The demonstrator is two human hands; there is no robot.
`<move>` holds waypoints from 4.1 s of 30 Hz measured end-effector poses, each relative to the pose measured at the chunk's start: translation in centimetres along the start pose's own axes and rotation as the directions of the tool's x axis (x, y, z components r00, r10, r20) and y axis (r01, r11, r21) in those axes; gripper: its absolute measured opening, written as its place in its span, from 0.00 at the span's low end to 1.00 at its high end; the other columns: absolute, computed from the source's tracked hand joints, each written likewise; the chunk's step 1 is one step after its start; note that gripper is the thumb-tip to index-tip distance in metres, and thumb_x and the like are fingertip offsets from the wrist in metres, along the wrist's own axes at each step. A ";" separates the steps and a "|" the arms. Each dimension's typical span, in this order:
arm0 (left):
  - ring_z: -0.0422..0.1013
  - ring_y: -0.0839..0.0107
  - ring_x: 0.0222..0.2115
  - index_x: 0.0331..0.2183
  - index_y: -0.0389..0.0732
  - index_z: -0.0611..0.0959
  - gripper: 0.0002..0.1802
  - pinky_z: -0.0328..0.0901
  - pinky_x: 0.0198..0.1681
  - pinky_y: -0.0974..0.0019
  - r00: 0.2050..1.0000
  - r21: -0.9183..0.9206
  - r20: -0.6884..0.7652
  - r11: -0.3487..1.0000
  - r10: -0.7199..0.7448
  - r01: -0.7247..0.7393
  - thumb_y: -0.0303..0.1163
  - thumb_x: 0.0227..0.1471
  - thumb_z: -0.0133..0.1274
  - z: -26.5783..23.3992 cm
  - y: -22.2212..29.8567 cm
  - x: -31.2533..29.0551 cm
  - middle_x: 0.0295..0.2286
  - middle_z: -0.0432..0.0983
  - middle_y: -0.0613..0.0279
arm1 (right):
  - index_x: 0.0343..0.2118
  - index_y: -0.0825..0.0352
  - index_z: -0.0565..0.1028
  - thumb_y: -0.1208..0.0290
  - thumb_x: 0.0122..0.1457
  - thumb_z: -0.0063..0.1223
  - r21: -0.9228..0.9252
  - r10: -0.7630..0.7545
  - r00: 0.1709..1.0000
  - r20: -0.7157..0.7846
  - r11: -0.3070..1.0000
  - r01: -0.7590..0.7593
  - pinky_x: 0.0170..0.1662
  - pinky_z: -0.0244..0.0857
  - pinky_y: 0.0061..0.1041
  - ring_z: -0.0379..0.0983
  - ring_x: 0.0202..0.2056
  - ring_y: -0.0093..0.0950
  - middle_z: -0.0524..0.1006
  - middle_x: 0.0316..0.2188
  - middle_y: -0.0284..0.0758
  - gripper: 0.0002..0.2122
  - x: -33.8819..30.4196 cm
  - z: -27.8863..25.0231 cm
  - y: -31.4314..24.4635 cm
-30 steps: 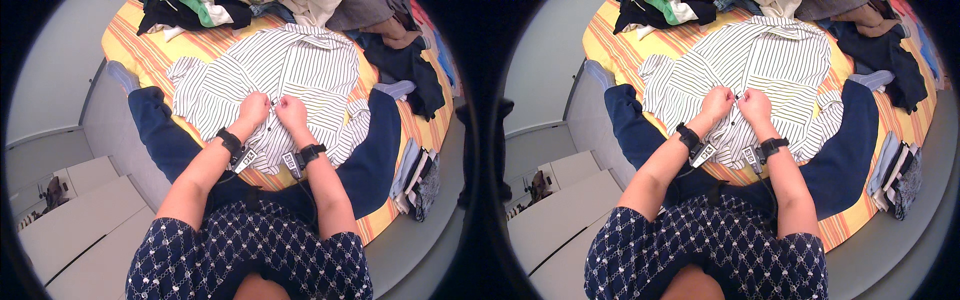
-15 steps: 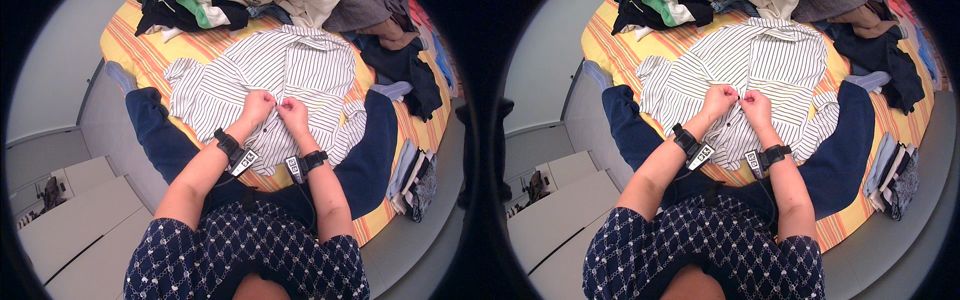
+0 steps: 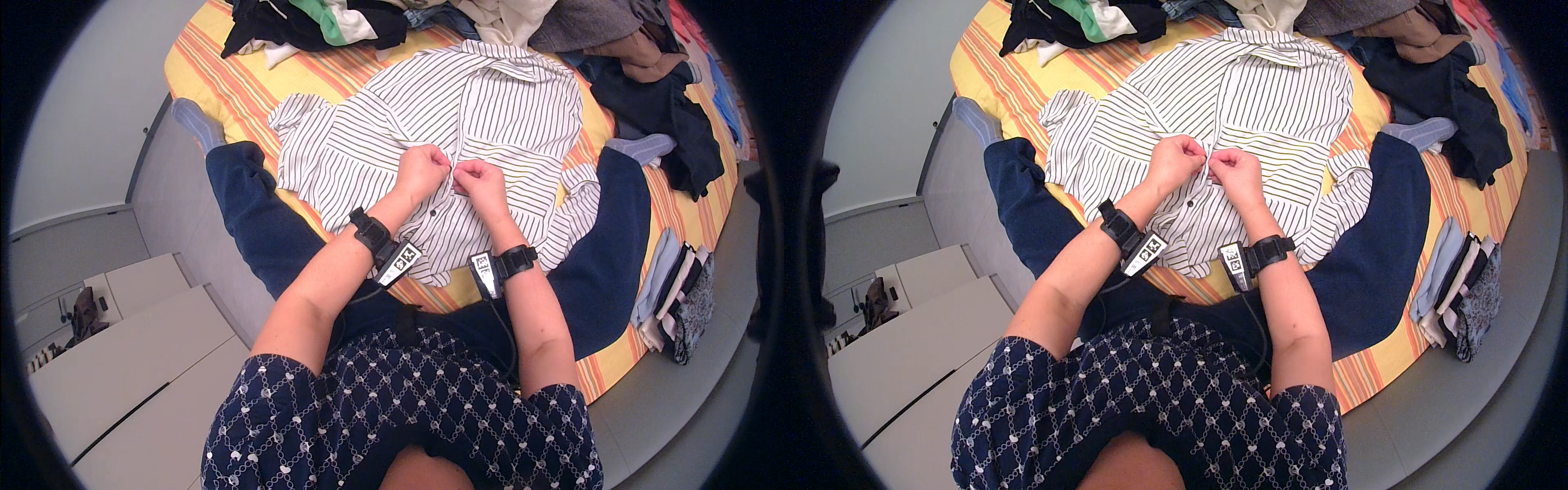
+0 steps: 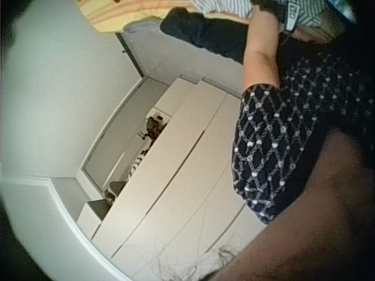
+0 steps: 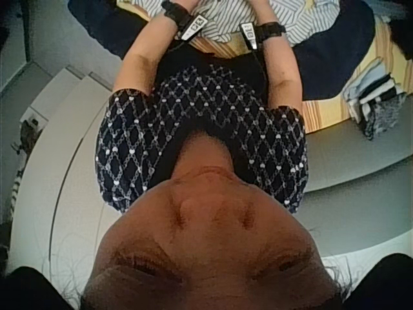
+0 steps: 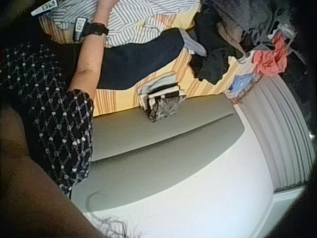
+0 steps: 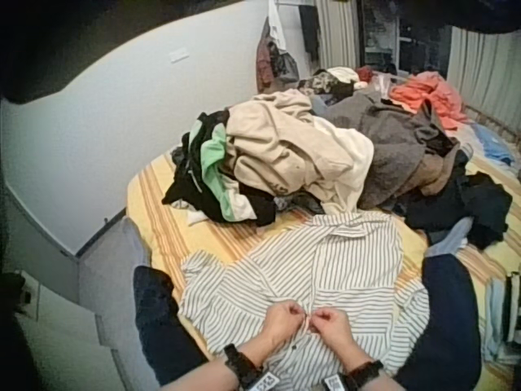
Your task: The person sits on a bed and folds several garments one by one. They button a striped shirt, fold it, then fold a beige cardigan and a white t-shirt, placing each folded item into a growing stack.
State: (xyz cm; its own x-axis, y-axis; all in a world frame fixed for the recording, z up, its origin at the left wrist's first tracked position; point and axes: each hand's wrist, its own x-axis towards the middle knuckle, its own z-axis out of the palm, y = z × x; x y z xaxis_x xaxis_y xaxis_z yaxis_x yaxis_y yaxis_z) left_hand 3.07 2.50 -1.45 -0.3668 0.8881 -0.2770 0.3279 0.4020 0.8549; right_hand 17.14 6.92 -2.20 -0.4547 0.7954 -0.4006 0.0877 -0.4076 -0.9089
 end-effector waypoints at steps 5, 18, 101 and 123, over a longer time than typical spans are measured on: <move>0.71 0.77 0.17 0.24 0.33 0.79 0.02 0.66 0.21 0.74 0.990 -0.193 0.096 0.974 -0.103 0.120 0.21 0.41 0.55 -0.3 0.2 0.0 0.18 0.75 0.62 | 0.26 0.72 0.76 0.79 0.49 0.55 -0.200 -0.073 0.997 -0.037 0.978 0.064 0.27 0.67 0.15 0.71 0.23 0.18 0.76 0.21 0.31 0.02 0.2 0.3 -0.3; 0.70 0.76 0.16 0.19 0.35 0.76 0.04 0.65 0.21 0.72 0.992 -0.073 -0.114 0.996 -0.058 0.050 0.23 0.35 0.56 -0.1 1.1 0.1 0.15 0.73 0.62 | 0.22 0.70 0.76 0.76 0.44 0.55 -0.501 -0.320 0.940 -0.117 0.836 0.222 0.28 0.67 0.25 0.74 0.21 0.30 0.76 0.19 0.39 0.03 -1.1 1.6 -1.4; 0.75 0.59 0.29 0.25 0.39 0.79 0.10 0.69 0.33 0.59 0.964 0.611 0.173 0.745 0.203 -0.267 0.35 0.40 0.53 0.3 7.9 12.9 0.24 0.77 0.49 | 0.24 0.65 0.67 0.74 0.53 0.56 0.045 -0.067 0.954 -0.293 0.995 0.084 0.14 0.54 0.13 0.61 0.12 0.14 0.69 0.13 0.27 0.08 3.9 -3.4 -4.2; 0.71 0.58 0.31 0.26 0.42 0.80 0.07 0.66 0.33 0.59 0.946 0.481 0.079 0.819 0.315 -0.313 0.30 0.39 0.56 2.7 3.3 8.6 0.27 0.74 0.56 | 0.25 0.69 0.72 0.72 0.53 0.55 0.076 0.123 0.963 -0.241 0.991 -0.108 0.17 0.61 0.15 0.69 0.16 0.18 0.72 0.16 0.30 0.07 4.6 -3.1 -3.3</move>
State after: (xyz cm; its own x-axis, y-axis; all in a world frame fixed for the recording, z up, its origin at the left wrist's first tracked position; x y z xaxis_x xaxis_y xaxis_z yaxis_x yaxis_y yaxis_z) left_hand 3.31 12.01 -2.21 -0.1751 0.9842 -0.0272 0.8017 0.1586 0.5763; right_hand 17.50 13.34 -1.36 -0.2135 0.8236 -0.5254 0.0682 -0.5239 -0.8490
